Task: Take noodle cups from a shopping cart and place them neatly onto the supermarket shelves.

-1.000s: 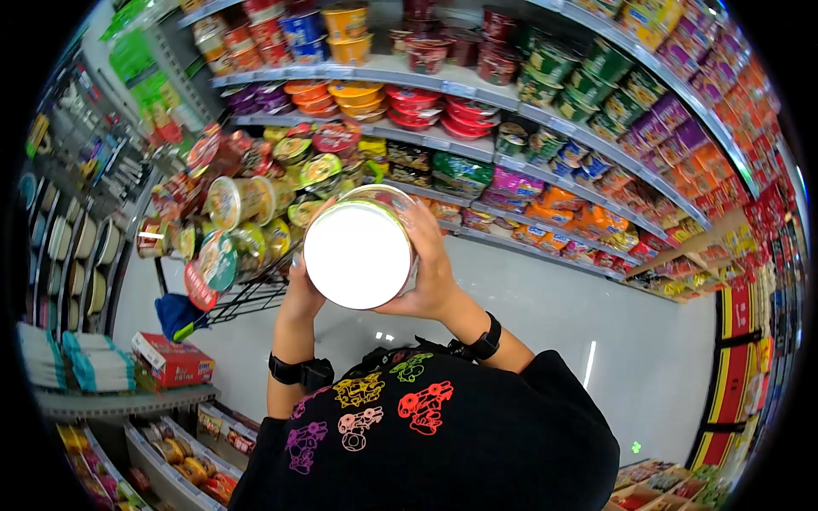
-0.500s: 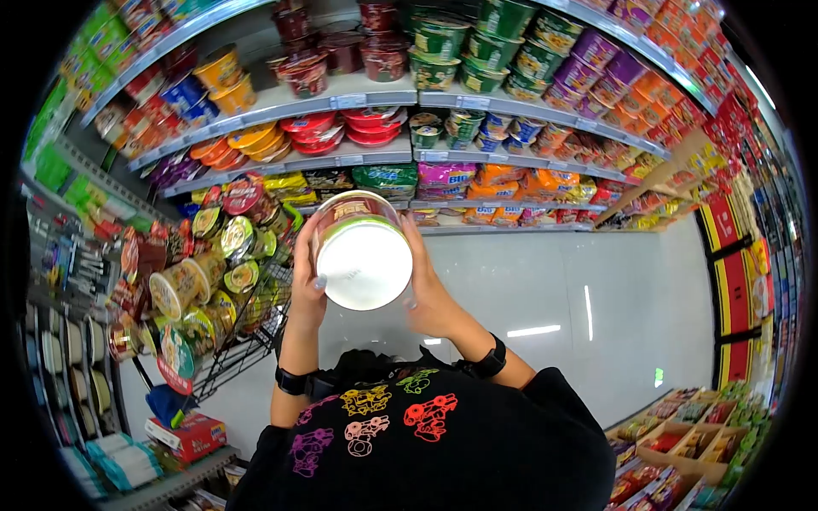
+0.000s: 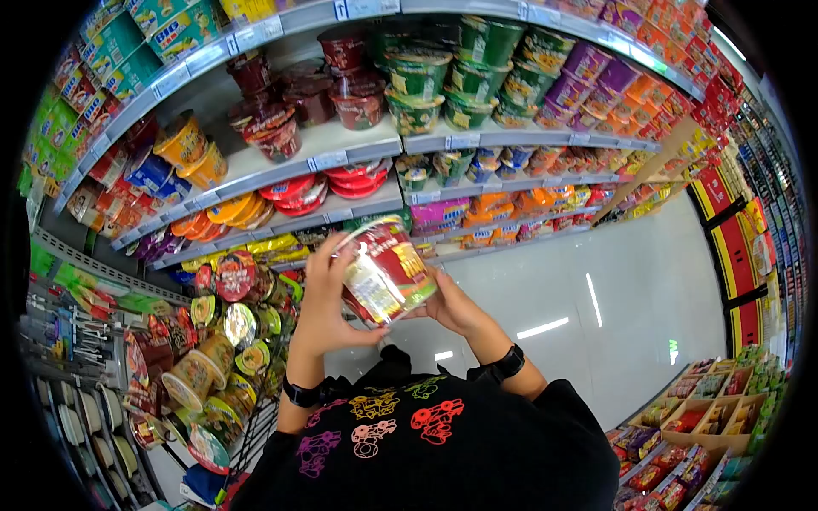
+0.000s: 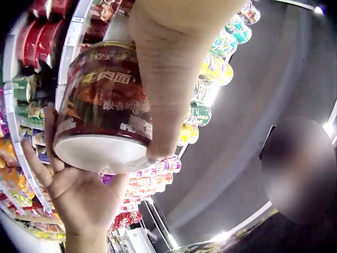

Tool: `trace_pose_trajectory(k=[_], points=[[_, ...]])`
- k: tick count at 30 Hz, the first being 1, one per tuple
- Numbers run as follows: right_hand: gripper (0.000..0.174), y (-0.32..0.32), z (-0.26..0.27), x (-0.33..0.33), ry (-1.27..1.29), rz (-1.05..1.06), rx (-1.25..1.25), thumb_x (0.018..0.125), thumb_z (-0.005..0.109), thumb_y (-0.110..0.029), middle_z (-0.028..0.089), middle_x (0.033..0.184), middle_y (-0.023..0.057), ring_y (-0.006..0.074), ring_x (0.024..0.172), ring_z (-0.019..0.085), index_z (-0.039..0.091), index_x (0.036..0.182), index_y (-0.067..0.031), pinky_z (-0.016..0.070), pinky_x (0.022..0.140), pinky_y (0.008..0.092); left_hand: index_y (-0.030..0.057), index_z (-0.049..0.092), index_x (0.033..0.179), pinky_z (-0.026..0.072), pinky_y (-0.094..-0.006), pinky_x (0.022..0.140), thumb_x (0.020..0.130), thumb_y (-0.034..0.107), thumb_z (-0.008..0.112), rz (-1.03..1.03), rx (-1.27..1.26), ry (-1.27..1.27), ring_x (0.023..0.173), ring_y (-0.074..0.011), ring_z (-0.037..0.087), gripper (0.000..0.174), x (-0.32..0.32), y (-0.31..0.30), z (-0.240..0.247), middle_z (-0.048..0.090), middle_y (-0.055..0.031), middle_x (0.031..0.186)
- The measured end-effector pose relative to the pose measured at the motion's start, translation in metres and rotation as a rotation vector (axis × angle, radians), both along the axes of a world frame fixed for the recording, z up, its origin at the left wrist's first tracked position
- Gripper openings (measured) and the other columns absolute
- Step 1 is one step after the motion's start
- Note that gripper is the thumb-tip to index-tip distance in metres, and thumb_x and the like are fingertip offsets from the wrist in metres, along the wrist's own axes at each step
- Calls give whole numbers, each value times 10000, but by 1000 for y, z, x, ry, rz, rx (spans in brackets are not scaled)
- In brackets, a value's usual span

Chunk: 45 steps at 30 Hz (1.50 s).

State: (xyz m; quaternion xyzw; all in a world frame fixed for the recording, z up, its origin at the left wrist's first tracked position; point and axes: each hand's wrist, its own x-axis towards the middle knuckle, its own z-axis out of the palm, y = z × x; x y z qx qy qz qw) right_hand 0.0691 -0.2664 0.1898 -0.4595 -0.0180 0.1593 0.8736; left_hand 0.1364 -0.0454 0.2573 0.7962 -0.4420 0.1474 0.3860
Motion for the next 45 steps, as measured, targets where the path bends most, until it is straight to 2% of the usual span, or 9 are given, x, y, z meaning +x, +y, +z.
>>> trace_pose_trajectory(k=[5, 11, 15, 16, 23, 34, 37, 41, 45], points=[[680, -9, -9, 62, -29, -43, 124, 917, 526, -465, 469, 1364, 123, 229, 1236, 481, 323, 1405, -38, 411, 1015, 411, 84, 226, 1442, 342, -490, 970, 486, 527, 834, -78, 169, -82, 1180, -413, 373, 1217, 58, -8, 13, 299, -223, 1407], [856, -4, -9, 119, -157, -273, 182, 820, 690, -394, 426, 1391, 114, 210, 1257, 453, 229, 1434, -17, 389, 1036, 365, 52, -39, 1475, 238, -510, 1087, 414, 658, 816, 107, -126, 59, 1375, -425, 168, 1491, 115, -17, -14, 72, -274, 1507], [1023, -3, -2, 167, -361, -389, 76, 733, 796, -327, 376, 1414, 102, 196, 1295, 393, 143, 1458, -21, 340, 1066, 355, 16, 94, 1472, 239, -437, 1107, 547, 496, 839, 64, -156, 339, 1355, -338, 289, 1281, 152, -16, -34, 231, -222, 1490], [1052, -3, 1, 181, -419, -425, 35, 716, 815, -310, 365, 1418, 100, 193, 1301, 381, 131, 1461, -21, 330, 1072, 354, -5, 255, 1424, 245, -433, 1108, 610, 281, 833, 67, -59, 379, 1359, -369, 284, 1038, 155, -16, -29, 293, -204, 1468], [1113, -27, 7, 270, -648, -291, -192, 658, 846, -239, 265, 1466, 128, 240, 1346, 303, 107, 1463, -24, 275, 1091, 377, -9, 423, 1258, 377, -428, 985, 625, 152, 824, 174, -118, 621, 1180, -368, 474, 766, 198, -41, -5, 520, -209, 1218], [1112, -38, 39, 350, -712, -167, -484, 721, 768, -200, 213, 1446, 239, 329, 1346, 274, -37, 1458, 14, 264, 1085, 405, 6, 541, 1157, 419, -394, 952, 586, 85, 808, 315, -100, 329, 1105, -315, 545, 635, 283, -67, 0, 577, -160, 1170], [1091, -45, 37, 368, -910, -297, -854, 730, 759, -196, 226, 1428, 256, 354, 1325, 297, -29, 1445, 46, 270, 1078, 413, -5, 519, 1178, 422, -382, 949, 596, 69, 795, 234, -138, 411, 1091, -302, 555, 649, 310, -72, 6, 579, -157, 1168], [1050, -43, 29, 384, -833, -390, -926, 743, 759, -225, 276, 1373, 290, 388, 1278, 347, 19, 1425, 77, 307, 1049, 421, -5, 480, 1224, 429, -340, 952, 619, 8, 769, 119, -359, 595, 1101, -207, 547, 670, 338, -78, -4, 581, -115, 1184], [1000, -41, 45, 392, -756, -363, -799, 771, 733, -234, 286, 1354, 310, 422, 1235, 378, 41, 1412, 97, 333, 1018, 448, -5, 517, 1214, 392, -332, 985, 590, -19, 717, 145, -258, 643, 1121, -190, 534, 655, 360, -81, -1, 587, -96, 1191]])
